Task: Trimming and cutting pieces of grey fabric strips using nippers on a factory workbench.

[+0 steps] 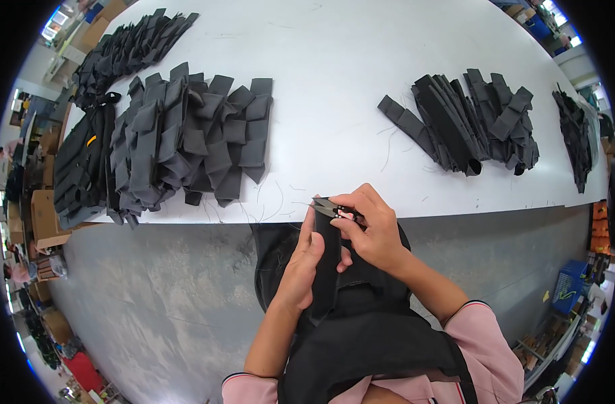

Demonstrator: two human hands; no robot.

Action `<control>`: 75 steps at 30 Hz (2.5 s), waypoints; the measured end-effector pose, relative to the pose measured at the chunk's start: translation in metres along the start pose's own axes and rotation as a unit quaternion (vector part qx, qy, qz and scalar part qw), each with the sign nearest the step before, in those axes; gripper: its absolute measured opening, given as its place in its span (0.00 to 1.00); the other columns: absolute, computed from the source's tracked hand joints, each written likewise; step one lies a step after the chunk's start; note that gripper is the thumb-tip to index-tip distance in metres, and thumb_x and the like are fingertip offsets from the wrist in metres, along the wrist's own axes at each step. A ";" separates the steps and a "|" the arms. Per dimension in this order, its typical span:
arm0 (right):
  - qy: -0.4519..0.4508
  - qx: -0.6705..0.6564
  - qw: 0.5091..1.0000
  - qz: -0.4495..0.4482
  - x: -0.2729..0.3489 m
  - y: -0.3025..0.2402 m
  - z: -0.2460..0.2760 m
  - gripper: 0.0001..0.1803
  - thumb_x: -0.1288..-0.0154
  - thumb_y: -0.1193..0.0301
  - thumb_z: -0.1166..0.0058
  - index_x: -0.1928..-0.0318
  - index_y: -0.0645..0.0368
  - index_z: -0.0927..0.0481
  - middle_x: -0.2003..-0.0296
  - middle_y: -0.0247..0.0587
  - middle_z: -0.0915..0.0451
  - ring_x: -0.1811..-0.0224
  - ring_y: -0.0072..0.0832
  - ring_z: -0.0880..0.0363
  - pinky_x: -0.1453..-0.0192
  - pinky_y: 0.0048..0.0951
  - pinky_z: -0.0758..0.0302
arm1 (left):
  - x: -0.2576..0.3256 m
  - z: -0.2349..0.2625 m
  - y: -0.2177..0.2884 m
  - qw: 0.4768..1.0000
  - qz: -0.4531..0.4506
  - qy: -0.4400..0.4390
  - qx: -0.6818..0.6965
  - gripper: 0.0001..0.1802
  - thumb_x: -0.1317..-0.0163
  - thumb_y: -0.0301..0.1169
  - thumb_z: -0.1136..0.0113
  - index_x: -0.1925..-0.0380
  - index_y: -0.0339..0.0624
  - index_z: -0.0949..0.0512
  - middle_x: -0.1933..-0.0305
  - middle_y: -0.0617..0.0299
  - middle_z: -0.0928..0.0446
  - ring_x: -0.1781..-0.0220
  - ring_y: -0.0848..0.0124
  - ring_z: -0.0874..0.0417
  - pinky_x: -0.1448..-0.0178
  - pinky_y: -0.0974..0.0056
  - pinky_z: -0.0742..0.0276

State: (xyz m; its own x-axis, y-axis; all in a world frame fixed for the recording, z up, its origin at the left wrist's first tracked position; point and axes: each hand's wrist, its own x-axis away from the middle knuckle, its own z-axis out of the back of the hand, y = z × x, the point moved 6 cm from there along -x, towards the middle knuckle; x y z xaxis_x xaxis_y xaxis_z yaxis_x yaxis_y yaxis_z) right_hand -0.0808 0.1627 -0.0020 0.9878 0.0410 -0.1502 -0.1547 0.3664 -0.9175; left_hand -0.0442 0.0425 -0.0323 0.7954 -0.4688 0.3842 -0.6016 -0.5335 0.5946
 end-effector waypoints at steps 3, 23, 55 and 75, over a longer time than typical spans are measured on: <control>0.010 -0.024 1.000 -0.004 -0.001 -0.008 0.003 0.13 0.46 0.82 0.42 0.58 0.61 0.21 0.69 0.37 0.29 0.77 0.23 0.23 0.75 0.24 0.25 | 0.003 -0.002 0.001 0.999 -0.009 0.018 -0.039 0.40 0.30 0.48 0.56 0.28 0.49 0.63 0.50 0.55 0.30 0.63 0.69 0.25 0.61 0.67 0.29; 0.032 -0.040 0.999 -0.013 0.006 0.000 0.012 0.08 0.47 0.82 0.42 0.64 0.64 0.21 0.71 0.37 0.29 0.74 0.22 0.26 0.74 0.22 0.28 | 0.012 0.003 0.005 0.998 0.024 -0.034 -0.053 0.40 0.31 0.52 0.58 0.28 0.46 0.59 0.54 0.48 0.27 0.67 0.68 0.23 0.65 0.68 0.27; -0.214 0.003 0.976 0.047 -0.012 -0.001 0.035 0.13 0.52 0.80 0.37 0.62 0.60 0.17 0.71 0.35 0.25 0.71 0.24 0.30 0.68 0.23 0.34 | 0.021 0.011 0.010 0.969 0.177 -0.104 -0.136 0.31 0.28 0.42 0.58 0.30 0.43 0.50 0.64 0.46 0.22 0.74 0.66 0.21 0.68 0.67 0.26; 0.010 0.088 0.994 0.056 0.018 -0.005 0.031 0.13 0.50 0.79 0.37 0.61 0.58 0.20 0.72 0.39 0.28 0.76 0.29 0.28 0.74 0.26 0.31 | 0.021 -0.005 0.047 0.605 -0.208 0.153 -0.753 0.29 0.46 0.32 0.36 0.42 0.55 0.30 0.57 0.51 0.31 0.56 0.56 0.28 0.53 0.56 0.32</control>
State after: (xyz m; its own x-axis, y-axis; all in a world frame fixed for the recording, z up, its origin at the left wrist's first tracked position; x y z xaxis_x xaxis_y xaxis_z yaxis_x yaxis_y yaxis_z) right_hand -0.0613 0.1902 0.0109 0.9637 0.0733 -0.2567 -0.2567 0.5180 -0.8159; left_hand -0.0561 0.0112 0.0076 0.9700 -0.2392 -0.0433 0.2212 0.7947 0.5652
